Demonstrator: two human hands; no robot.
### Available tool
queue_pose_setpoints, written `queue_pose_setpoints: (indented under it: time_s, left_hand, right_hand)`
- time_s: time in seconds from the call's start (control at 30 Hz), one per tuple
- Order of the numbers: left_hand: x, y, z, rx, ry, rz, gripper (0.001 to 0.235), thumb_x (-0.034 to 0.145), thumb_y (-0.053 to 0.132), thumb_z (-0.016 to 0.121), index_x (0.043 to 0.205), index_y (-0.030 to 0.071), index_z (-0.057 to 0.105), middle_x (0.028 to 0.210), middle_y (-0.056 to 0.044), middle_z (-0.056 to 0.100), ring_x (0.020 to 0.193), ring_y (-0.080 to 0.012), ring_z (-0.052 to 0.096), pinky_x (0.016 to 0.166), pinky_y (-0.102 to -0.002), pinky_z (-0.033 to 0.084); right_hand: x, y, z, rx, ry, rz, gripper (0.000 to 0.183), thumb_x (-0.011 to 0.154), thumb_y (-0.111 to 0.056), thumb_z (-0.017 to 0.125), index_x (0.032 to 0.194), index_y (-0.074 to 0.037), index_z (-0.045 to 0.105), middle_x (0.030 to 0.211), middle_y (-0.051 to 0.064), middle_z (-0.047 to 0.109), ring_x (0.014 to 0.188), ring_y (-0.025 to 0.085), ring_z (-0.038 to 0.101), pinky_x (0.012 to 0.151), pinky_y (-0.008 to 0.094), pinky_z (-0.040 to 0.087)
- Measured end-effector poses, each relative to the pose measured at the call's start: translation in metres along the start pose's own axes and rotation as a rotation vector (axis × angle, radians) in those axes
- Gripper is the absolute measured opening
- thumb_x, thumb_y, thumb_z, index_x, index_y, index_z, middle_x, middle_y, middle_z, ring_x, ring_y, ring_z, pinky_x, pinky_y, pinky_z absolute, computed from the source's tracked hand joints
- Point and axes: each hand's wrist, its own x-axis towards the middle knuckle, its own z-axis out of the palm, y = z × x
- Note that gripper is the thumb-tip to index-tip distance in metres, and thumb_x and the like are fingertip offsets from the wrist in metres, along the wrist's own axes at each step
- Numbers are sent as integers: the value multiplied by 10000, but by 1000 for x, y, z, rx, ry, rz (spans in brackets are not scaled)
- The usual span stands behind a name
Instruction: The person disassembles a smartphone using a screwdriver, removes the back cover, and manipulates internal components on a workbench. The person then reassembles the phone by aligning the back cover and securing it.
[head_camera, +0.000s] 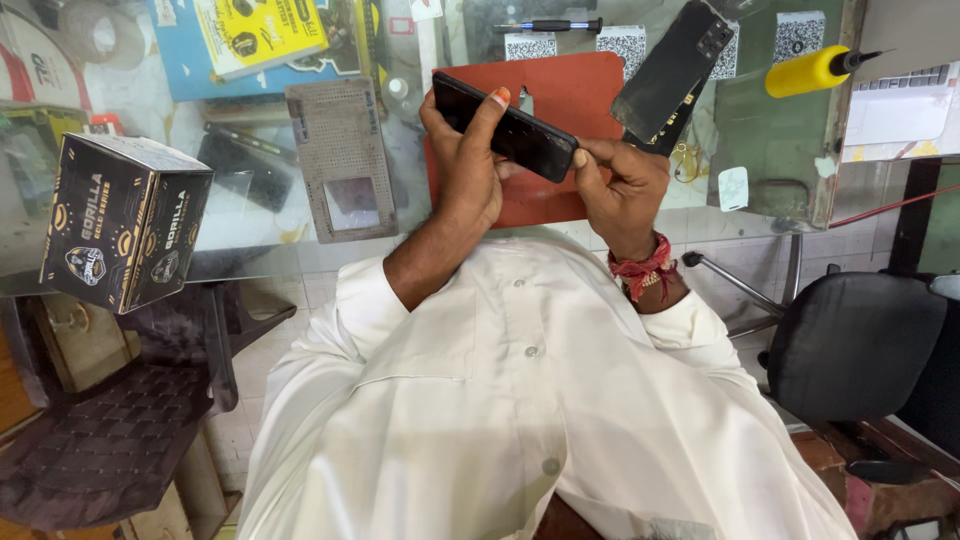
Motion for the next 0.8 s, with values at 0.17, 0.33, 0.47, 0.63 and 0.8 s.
queue_pose_setpoints:
  time_s: [0.17, 0.33, 0.47, 0.63, 0.8]
  left_hand:
    - [-1, -4, -3, -19, -29, 35, 804, 877, 213, 752, 1444, 94, 195, 1116, -145, 538, 829, -151, 637, 448, -260, 488]
    - [0, -10, -5, 3, -82, 193, 745, 904, 87, 739, 1431, 64, 213, 1119, -147, 515, 921, -165, 653, 592, -342, 647]
    - [4, -16, -10, 115, -155, 337, 765, 926, 45, 756, 1476, 76, 226, 1172, -121, 500, 1027, -161, 612, 848, -315, 583]
    - [6, -24, -18, 351, -187, 475, 729, 932, 40, 798, 1455, 84, 293, 1198, -74, 467, 1077, -146, 566, 912, -318, 558]
    - [10, -25, -23, 417, -303, 608, 788, 886, 11, 838, 1457, 110, 304, 1207, -56, 456, 987, -125, 584, 841, -296, 572]
  right_hand:
    - [-7, 11, 1, -11, 19, 39, 62, 1003, 19, 712, 1035, 55, 750, 816, 81, 732, 683, 83, 621, 621, 241, 457]
    - [-16, 21, -2, 147, 14, 120, 124, 1007, 39, 702, 1118, 63, 750, 843, 67, 711, 687, 61, 555, 605, 224, 415]
    - [-23, 27, -8, 135, -16, 93, 203, 992, 69, 691, 1188, 63, 741, 873, 65, 713, 694, 53, 562, 613, 213, 415]
    - [-31, 35, -15, 147, -94, 152, 178, 1007, 74, 701, 1178, 59, 745, 933, 95, 753, 777, 64, 640, 685, 207, 498]
    - [-33, 36, -18, 215, -192, 264, 141, 1004, 63, 698, 1135, 56, 749, 971, 100, 780, 786, 54, 657, 677, 200, 510]
